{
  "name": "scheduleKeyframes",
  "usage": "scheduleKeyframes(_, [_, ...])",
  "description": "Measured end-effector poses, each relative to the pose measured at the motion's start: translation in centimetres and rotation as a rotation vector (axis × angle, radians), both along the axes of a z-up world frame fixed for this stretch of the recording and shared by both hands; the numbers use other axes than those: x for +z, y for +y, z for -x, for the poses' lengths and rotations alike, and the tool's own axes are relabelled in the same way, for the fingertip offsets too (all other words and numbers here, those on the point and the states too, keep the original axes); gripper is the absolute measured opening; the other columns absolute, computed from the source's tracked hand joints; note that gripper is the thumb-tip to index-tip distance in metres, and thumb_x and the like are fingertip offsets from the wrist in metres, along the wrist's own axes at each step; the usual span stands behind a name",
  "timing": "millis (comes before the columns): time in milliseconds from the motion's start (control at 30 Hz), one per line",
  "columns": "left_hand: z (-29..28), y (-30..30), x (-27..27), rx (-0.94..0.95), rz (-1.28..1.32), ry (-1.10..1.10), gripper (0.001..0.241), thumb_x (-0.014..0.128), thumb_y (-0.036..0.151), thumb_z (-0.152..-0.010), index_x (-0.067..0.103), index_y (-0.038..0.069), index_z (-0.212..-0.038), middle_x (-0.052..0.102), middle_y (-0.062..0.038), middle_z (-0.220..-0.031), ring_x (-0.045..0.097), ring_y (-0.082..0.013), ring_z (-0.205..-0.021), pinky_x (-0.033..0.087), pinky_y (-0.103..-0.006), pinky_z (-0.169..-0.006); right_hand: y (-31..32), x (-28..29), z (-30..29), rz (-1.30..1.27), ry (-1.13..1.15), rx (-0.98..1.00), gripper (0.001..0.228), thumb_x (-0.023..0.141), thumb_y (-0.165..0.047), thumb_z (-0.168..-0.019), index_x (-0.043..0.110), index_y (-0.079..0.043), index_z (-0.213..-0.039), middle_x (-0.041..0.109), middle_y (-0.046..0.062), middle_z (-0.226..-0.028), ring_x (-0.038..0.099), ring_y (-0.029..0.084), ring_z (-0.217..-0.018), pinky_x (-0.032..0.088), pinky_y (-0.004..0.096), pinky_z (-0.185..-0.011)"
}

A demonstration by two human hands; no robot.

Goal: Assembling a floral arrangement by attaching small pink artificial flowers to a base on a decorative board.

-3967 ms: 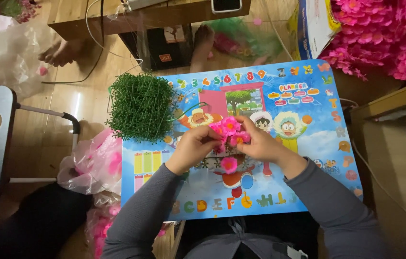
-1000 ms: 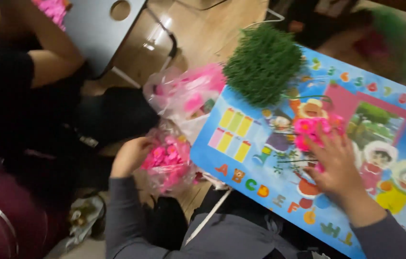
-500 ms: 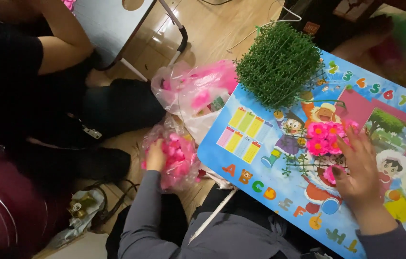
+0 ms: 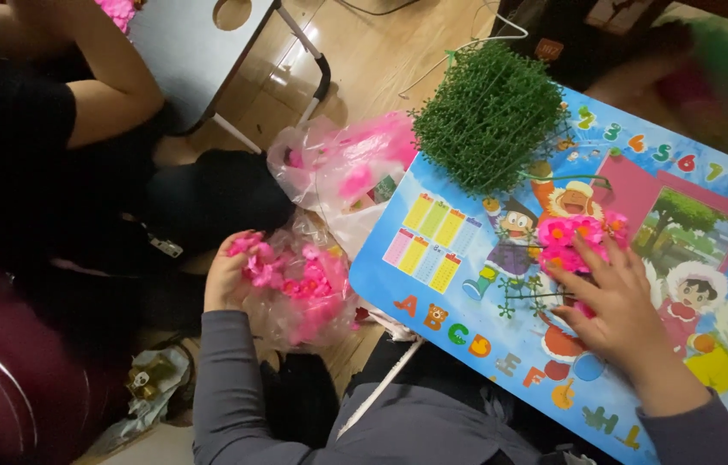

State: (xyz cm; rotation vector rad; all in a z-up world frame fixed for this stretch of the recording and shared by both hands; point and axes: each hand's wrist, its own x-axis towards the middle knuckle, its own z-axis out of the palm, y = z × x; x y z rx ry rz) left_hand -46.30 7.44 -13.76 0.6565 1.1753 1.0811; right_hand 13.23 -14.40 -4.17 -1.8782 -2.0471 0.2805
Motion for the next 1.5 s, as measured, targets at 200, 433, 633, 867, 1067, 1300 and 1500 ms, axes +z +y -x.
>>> scheduleKeyframes(200, [-11.2, 0.0, 9.2, -0.301, -0.191, -0.381, 0.036, 0.064, -0.012, -0.086, 0.064, 0.006, -0.117, 0.064, -0.018, -0.128, 0.070, -0.0280, -0.091, 0.063, -0.0440, -0.079, -0.1, 1.6, -0.5, -0.003, 0.047, 0.024, 0.045, 0.068, -0.043, -0.072, 0.074, -0.025, -0.113, 0.052, 0.011, -0.152, 0.036, 0.041, -0.149, 0.023, 0.060, -0.124])
scheduleKeyframes(433, [-34.0, -1.7, 14.5, -0.758, -0.278, -0.426, 0.032, 0.081, 0.001, -0.079, 0.068, -0.012, -0.106, 0.065, -0.035, -0.108, 0.073, -0.0433, -0.074, 0.061, -0.0513, -0.058, -1.4, 1.9, -1.8, -0.131, -0.096, -0.043, 0.040, 0.066, -0.065, -0.079, 0.074, -0.032, -0.100, 0.063, 0.004, -0.133, 0.055, 0.039, -0.134, 0.043, 0.054, -0.105])
scheduleKeyframes(633, [-46.0, -1.6, 12.0, -1.144, -0.747, 0.554, 0.034, 0.080, 0.022, -0.075, 0.075, 0.035, -0.107, 0.073, 0.003, -0.110, 0.071, -0.0260, -0.106, 0.056, -0.0396, -0.091, -1.6, 2.8, -1.3, -0.219, -0.173, -0.130, 0.041, 0.077, -0.058, -0.071, 0.067, -0.019, -0.076, 0.061, 0.004, -0.106, 0.061, 0.030, -0.110, 0.045, 0.048, -0.091])
scheduleKeyframes(867, [-46.3, -3.2, 11.6, -1.158, -1.365, 0.871, 0.055, 0.083, 0.023, -0.069, 0.066, 0.026, -0.121, 0.056, -0.003, -0.134, 0.065, -0.0380, -0.111, 0.056, -0.0517, -0.086, -1.1, 3.3, -1.3, -0.323, -0.121, -0.187, 0.034, 0.075, -0.056, -0.080, 0.065, -0.023, -0.080, 0.056, -0.001, -0.102, 0.060, 0.026, -0.103, 0.045, 0.043, -0.087])
scheduleKeyframes(1067, [-45.5, -4.1, 14.2, -1.303, -1.307, 1.016, 0.068, 0.083, 0.033, -0.074, 0.055, 0.029, -0.135, 0.046, -0.003, -0.144, 0.053, -0.0421, -0.128, 0.048, -0.0556, -0.095, -0.9, 2.5, -2.2, -0.381, -0.031, -0.246, 0.030, 0.074, -0.044, -0.085, 0.069, -0.026, -0.109, 0.060, -0.001, -0.123, 0.057, 0.026, -0.125, 0.042, 0.044, -0.103])
scheduleKeyframes(1300, [-45.1, -3.9, 13.2, -1.137, -1.531, 0.924, 0.055, 0.085, 0.046, -0.070, 0.064, 0.026, -0.117, 0.056, 0.000, -0.128, 0.057, -0.0339, -0.123, 0.047, -0.0512, -0.094, -1.0, 3.4, -2.6, -0.357, 0.037, -0.235, 0.035, 0.075, -0.033, -0.085, 0.070, -0.022, -0.118, 0.062, 0.003, -0.125, 0.057, 0.032, -0.125, 0.043, 0.048, -0.101])
scheduleKeyframes(1500, [-46.1, -4.9, 11.3, -1.047, -1.508, 0.958, 0.040, 0.075, 0.046, -0.081, 0.065, 0.030, -0.116, 0.060, 0.005, -0.115, 0.062, -0.0262, -0.114, 0.043, -0.0478, -0.097, -1.2, 2.5, -2.6, -0.297, 0.031, -0.228, 0.034, 0.071, -0.036, -0.089, 0.070, -0.019, -0.119, 0.067, 0.004, -0.124, 0.059, 0.032, -0.124, 0.042, 0.048, -0.102])
